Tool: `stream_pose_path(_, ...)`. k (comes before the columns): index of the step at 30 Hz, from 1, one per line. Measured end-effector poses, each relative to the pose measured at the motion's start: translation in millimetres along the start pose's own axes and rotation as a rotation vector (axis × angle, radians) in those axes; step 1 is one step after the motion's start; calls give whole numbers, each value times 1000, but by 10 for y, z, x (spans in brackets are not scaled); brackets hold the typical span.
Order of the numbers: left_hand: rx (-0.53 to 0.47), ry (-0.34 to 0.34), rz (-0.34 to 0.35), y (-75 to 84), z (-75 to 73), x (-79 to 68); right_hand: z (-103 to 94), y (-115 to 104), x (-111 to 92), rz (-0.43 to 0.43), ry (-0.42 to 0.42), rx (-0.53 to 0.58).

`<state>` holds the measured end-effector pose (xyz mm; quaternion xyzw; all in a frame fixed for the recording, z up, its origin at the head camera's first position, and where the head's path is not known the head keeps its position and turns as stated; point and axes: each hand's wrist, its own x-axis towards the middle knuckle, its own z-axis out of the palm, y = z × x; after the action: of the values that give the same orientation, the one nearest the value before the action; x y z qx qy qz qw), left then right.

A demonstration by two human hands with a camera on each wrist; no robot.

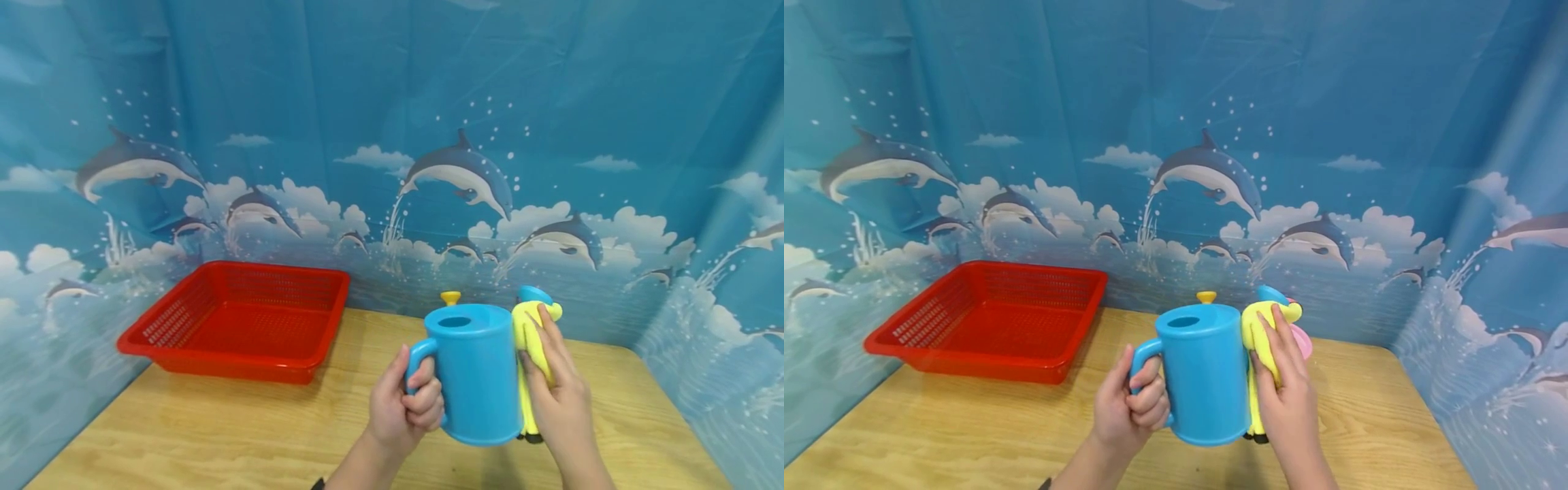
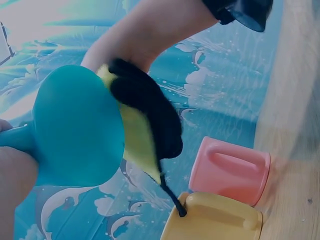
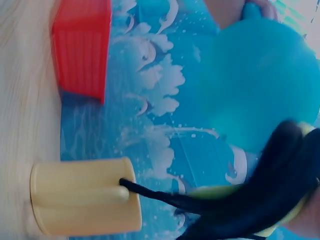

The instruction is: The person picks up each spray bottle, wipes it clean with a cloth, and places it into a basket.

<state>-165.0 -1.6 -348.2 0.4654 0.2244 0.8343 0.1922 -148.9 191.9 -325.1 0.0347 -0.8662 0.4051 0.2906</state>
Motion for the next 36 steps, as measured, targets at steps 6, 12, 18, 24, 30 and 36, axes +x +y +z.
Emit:
stream_pose_path(6, -2, -12, -5, 17, 9, -5, 27, 70, 20, -176, 139, -133)
stream_pose_path(12, -85, 15, 38, 53, -26, 3, 70, 82, -8, -277, 65, -105)
stream_pose_path(18, -174, 44, 166, 177, -84, 8, 127, 22, -58, -443, -20, 12)
stream_pose_path(24, -218, 81, 276, 335, -124, -21, 160, -17, -148, -537, -86, 130)
stream_pose_path(30, -219, 59, 248, 361, -153, -29, 146, -46, -165, -515, -107, 118)
stream_pose_path(36, -192, -53, 137, 215, -115, 4, 79, -29, -87, -357, -86, -65)
